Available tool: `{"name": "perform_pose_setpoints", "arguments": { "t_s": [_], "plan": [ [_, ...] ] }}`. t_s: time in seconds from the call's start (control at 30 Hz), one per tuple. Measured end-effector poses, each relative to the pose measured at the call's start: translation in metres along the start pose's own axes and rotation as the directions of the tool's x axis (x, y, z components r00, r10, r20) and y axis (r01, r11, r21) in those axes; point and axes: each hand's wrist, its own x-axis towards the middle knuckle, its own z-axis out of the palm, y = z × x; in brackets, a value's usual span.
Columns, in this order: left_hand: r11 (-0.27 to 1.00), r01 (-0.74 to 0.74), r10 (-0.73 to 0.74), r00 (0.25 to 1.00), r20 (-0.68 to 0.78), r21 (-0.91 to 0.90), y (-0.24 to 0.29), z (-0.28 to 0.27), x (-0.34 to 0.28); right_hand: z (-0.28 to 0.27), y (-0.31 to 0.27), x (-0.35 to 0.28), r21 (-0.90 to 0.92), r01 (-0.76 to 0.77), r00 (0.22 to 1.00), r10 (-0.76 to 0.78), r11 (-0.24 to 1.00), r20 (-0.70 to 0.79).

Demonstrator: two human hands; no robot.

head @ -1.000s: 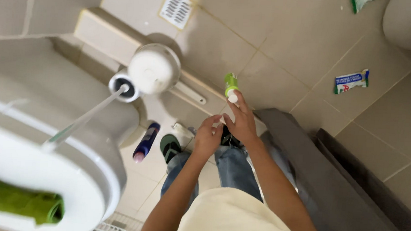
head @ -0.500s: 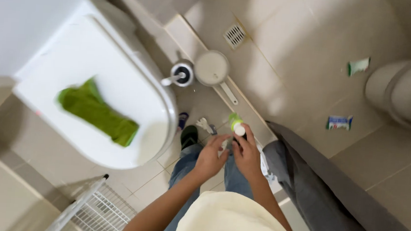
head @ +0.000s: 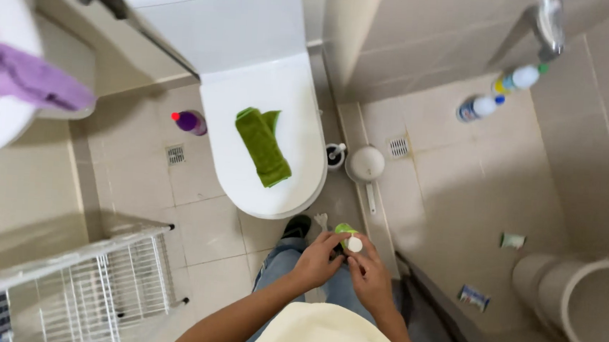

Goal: The person organizes various bathroom supplies by picking up bottles, tubes, and boxes from the sink and floor, then placing them into a white wire rack. The person handles items such as shampoo bottles, toothpaste, and toothbrushes, arranging them within the rack's compartments.

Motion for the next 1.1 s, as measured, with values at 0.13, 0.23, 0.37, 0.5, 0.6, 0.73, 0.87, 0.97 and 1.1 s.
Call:
{"name": "perform_pose_setpoints", "arguments": {
  "t_s": [0.13,0.23,0.37,0.5,0.6,0.73,0.87,0.97,1.1],
  "plan": [
    [0.998,-0.015,0.003,0.984,-0.180,-0.063,0.018,0.003,-0.030,-0.025,-0.021,-0.001,-0.001,0.193,0.978,-0.192,0.981,0.083],
    [0.993,-0.002,-0.041,0.933,-0.358,-0.119,0.034,0.015,-0.045,-0.044,-0.031,-0.001,0.069,0.280,0.938,-0.288,0.958,0.193],
    [0.984,0.036,-0.116,0.874,-0.471,-0.175,0.051,0.030,-0.066,-0.060,-0.042,-0.006,0.108,0.406,0.870,-0.420,0.907,0.258],
    [0.966,0.072,-0.193,0.840,-0.508,-0.249,0.054,0.036,-0.088,-0.065,-0.061,-0.010,0.088,0.482,0.814,-0.482,0.872,0.324],
    [0.978,0.075,-0.179,0.789,-0.588,-0.196,0.064,0.031,-0.111,-0.056,-0.072,-0.016,0.140,0.490,0.782,-0.505,0.860,0.365],
    [0.976,0.060,-0.182,0.744,-0.643,-0.208,0.059,0.020,-0.142,-0.036,-0.106,-0.022,0.217,0.517,0.727,-0.558,0.828,0.400],
    [0.978,0.042,-0.187,0.626,-0.757,-0.207,0.044,0.010,-0.169,-0.016,-0.146,-0.037,0.270,0.544,0.661,-0.604,0.794,0.445],
    [0.980,0.000,-0.165,0.557,-0.814,-0.198,0.019,0.003,-0.192,0.011,-0.160,-0.047,0.314,0.551,0.607,-0.630,0.773,0.484],
    [0.958,-0.017,-0.237,0.512,-0.826,-0.285,-0.025,-0.009,-0.234,0.049,-0.205,-0.074,0.361,0.569,0.533,-0.666,0.739,0.522]
  ]
}}
